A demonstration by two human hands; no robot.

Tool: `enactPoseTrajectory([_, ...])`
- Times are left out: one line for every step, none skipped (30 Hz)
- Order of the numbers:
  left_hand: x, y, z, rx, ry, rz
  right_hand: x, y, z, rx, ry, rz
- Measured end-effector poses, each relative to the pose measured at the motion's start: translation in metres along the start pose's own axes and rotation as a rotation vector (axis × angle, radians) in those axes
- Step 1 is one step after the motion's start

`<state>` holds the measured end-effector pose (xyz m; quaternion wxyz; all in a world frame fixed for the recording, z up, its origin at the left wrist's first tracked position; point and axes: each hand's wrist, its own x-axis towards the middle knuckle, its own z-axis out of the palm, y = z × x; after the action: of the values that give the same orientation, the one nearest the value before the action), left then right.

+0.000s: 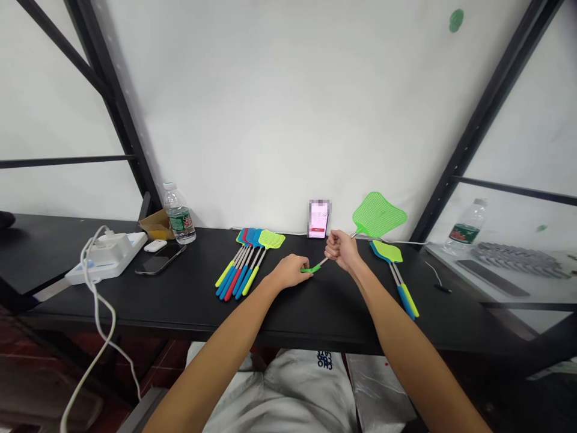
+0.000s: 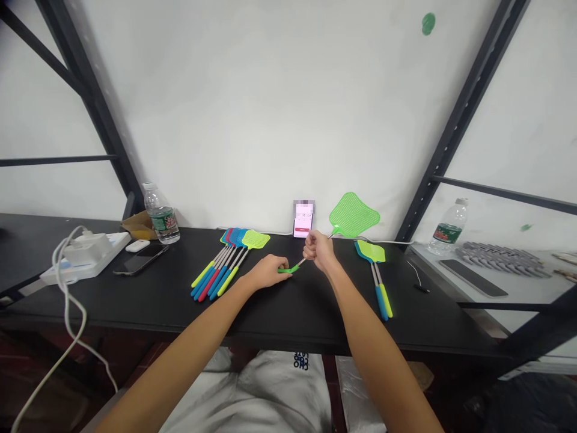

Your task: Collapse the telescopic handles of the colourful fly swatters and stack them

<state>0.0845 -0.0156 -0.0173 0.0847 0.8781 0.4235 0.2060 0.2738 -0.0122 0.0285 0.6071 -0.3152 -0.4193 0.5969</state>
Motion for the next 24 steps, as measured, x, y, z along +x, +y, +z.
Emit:
enactPoseTrajectory([0.0,0.0,0.0,-0.001,0.001,-0.002,0.0,0.0,0.0,0.006,-0.002,0.001])
enactPoseTrajectory([0.0,-0.001,0.0,-0.003,0.001,-0.007,0.0,0.0,-0.001,0.017,-0.003,0.006])
enactPoseTrajectory([0.0,-0.001,0.0,-0.007,-0.002,-0.013,0.001,0.0,-0.002,0.032,-0.002,0.015])
enactPoseTrajectory([0.0,-0.001,0.0,-0.011,-0.005,-0.02,0.001,0.0,-0.003,0.049,-0.002,0.027])
enactPoseTrajectory([-0.001,-0.001,-0.001,-0.017,-0.008,-0.026,0.002,0.0,-0.005,0.068,0.0,0.037])
enactPoseTrajectory([-0.001,-0.001,-0.002,-0.023,-0.01,-0.026,0.002,-0.001,-0.006,0.089,0.0,0.046])
enactPoseTrajectory([-0.002,0.0,-0.003,-0.029,-0.011,-0.018,0.002,-0.001,-0.008,0.108,-0.001,0.052])
enactPoseTrajectory([-0.003,0.001,-0.004,-0.035,-0.011,0.0,0.003,-0.002,-0.009,0.127,-0.004,0.054])
enactPoseTrajectory([-0.004,0.002,-0.005,-0.04,-0.01,0.023,0.003,-0.002,-0.011,0.143,-0.01,0.055])
enactPoseTrajectory([-0.004,0.003,-0.006,-0.043,-0.009,0.046,0.004,-0.003,-0.012,0.156,-0.017,0.056])
enactPoseTrajectory([-0.005,0.004,-0.007,-0.043,-0.009,0.066,0.004,-0.003,-0.013,0.166,-0.023,0.057])
enactPoseTrajectory([-0.005,0.004,-0.007,-0.044,-0.008,0.08,0.005,-0.003,-0.013,0.172,-0.027,0.06])
enactPoseTrajectory([-0.005,0.005,-0.007,-0.046,-0.007,0.089,0.005,-0.003,-0.014,0.177,-0.028,0.061])
enactPoseTrajectory([-0.005,0.005,-0.007,-0.05,-0.007,0.097,0.006,-0.003,-0.015,0.18,-0.029,0.063])
enactPoseTrajectory([-0.005,0.005,-0.007,-0.056,-0.006,0.103,0.006,-0.003,-0.016,0.182,-0.029,0.064])
enactPoseTrajectory([-0.004,0.004,-0.006,-0.062,-0.007,0.107,0.007,-0.002,-0.017,0.183,-0.029,0.064])
enactPoseTrajectory([-0.004,0.004,-0.005,-0.067,-0.005,0.107,0.008,-0.002,-0.017,0.184,-0.03,0.062])
enactPoseTrajectory([-0.003,0.004,-0.004,-0.07,-0.004,0.104,0.008,-0.002,-0.018,0.185,-0.033,0.06])
enactPoseTrajectory([-0.003,0.003,-0.003,-0.072,-0.002,0.098,0.008,-0.002,-0.019,0.185,-0.036,0.056])
enactPoseTrajectory([-0.002,0.003,-0.002,-0.076,0.0,0.09,0.008,-0.003,-0.019,0.186,-0.038,0.051])
enactPoseTrajectory([-0.002,0.003,-0.002,-0.082,0.003,0.084,0.008,-0.003,-0.019,0.187,-0.04,0.048])
enactPoseTrajectory([-0.002,0.003,-0.001,-0.089,0.005,0.079,0.008,-0.003,-0.019,0.188,-0.042,0.046])
enactPoseTrajectory([-0.002,0.003,-0.001,-0.095,0.007,0.076,0.008,-0.003,-0.019,0.187,-0.044,0.045])
enactPoseTrajectory([-0.001,0.003,-0.001,-0.101,0.009,0.074,0.008,-0.004,-0.019,0.186,-0.046,0.045])
